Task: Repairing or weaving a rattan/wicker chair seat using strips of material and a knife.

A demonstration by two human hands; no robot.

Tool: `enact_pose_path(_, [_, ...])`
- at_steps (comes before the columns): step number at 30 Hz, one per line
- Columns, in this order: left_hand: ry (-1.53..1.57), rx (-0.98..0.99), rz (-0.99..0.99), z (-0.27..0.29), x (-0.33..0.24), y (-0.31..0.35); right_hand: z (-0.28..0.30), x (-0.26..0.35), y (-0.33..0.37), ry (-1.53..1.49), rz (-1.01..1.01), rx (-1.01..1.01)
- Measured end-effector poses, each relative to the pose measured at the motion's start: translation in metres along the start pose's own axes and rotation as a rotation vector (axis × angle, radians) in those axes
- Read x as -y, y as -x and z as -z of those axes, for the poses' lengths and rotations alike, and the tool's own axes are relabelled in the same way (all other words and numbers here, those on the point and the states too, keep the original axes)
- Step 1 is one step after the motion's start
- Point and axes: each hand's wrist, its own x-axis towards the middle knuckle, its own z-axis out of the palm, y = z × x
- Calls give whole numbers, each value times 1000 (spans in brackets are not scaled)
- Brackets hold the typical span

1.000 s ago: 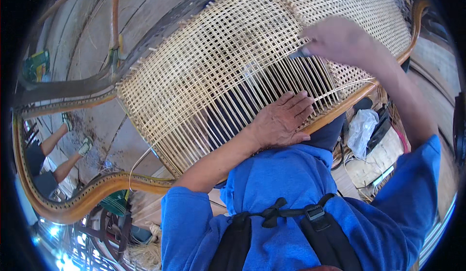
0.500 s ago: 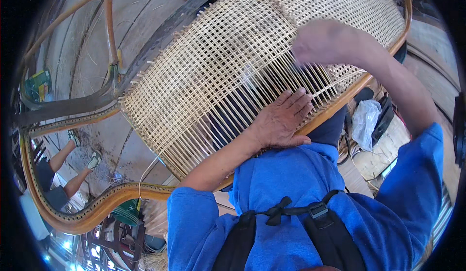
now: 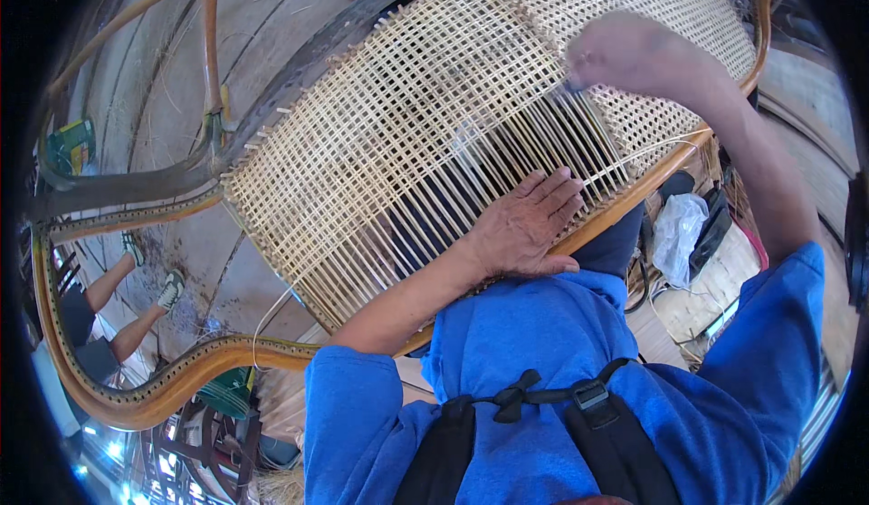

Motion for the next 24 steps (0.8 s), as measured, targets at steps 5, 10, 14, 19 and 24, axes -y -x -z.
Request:
enact_pose_path(5, [63, -58, -48, 4, -3, 2, -10, 44, 1, -57, 300, -332])
enact_pose_path(10, [233, -104, -140, 0, -2, 3, -13, 61, -26, 9, 392, -449])
enact_pose_path(14, [263, -200, -173, -2, -3, 5, -21, 89, -19, -65, 498, -187])
enact_pose_path(19, [306, -276, -169, -7, -1, 5, -20, 102, -28, -120, 449, -247])
enact_pose_path(24, [321, -284, -164, -7, 0, 7, -36, 105, -53, -72, 479, -677])
